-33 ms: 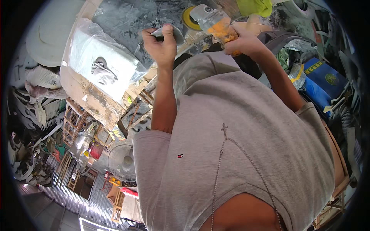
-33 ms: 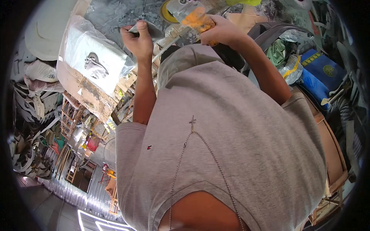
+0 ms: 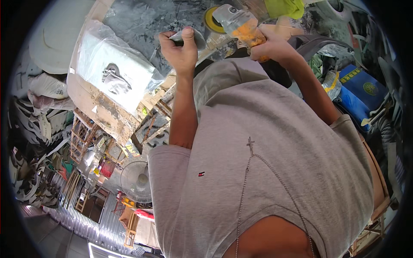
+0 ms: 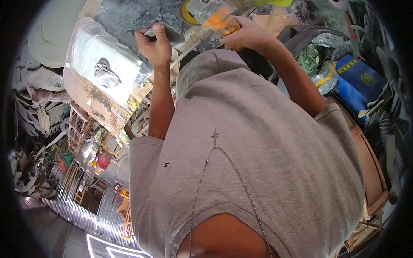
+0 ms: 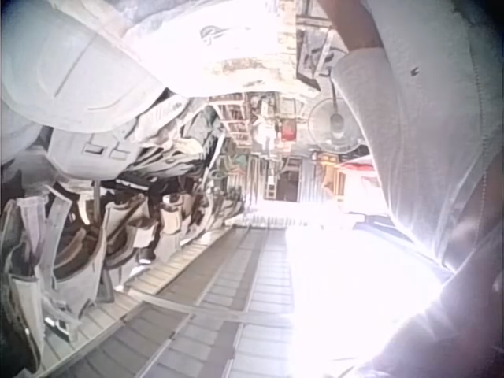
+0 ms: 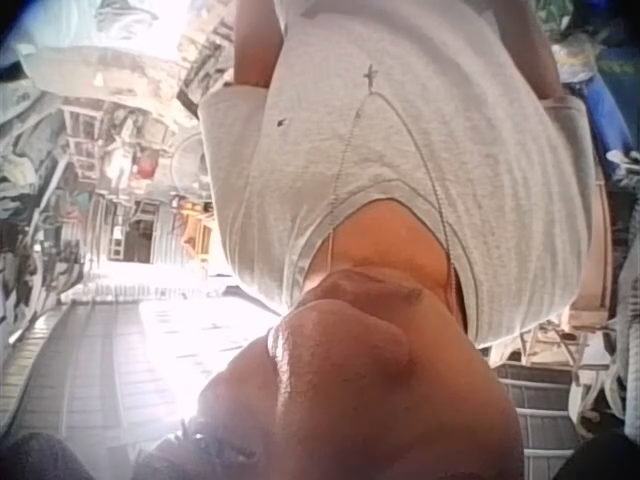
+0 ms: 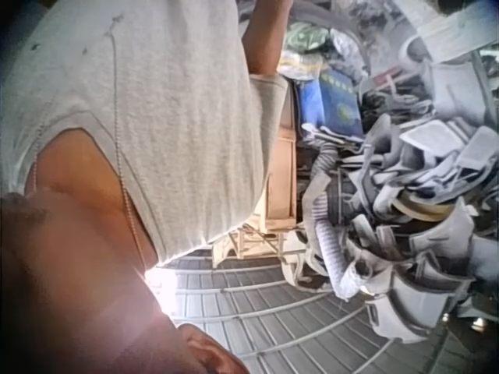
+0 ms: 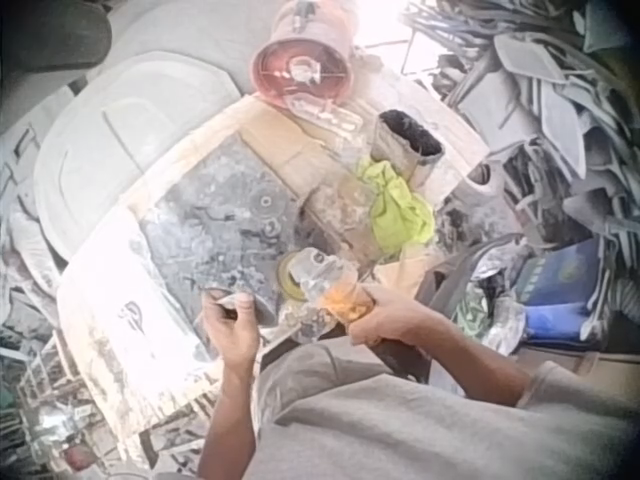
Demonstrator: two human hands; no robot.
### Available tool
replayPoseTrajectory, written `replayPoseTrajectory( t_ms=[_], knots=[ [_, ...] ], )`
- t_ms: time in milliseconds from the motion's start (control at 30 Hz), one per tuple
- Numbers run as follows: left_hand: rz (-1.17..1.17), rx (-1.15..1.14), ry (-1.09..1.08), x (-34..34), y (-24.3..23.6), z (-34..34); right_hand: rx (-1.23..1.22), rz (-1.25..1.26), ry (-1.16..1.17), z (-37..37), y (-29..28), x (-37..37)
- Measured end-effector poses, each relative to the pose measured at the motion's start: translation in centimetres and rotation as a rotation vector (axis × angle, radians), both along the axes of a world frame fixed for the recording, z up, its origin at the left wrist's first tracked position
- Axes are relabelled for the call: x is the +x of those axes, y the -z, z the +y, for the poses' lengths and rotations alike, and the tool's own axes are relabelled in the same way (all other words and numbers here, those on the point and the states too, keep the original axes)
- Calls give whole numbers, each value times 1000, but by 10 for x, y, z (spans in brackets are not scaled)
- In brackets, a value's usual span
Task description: Grinding a small metal or composite part using a hand-held angle grinder at a workbench.
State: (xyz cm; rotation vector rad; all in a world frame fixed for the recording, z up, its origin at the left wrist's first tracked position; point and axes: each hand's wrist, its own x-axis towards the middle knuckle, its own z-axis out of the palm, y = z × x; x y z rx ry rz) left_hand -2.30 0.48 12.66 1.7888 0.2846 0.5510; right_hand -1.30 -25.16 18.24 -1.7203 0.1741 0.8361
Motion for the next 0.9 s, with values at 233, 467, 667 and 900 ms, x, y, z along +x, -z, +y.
replayPoseTrajectory(
  t_ms=[233,467,667,900],
  knots=[
    [1,223,85,-13,15,6,45,20,16,-11,16,-3],
    [120,66,164,-46,60,13,-11,178,-214,-27,22,-13],
    [173,-208,180,-55,82,11,19,158,-214,-30,68,-29],
    [197,-362,199,-53,70,15,-61,204,-236,-22,61,-21]
  ],
)
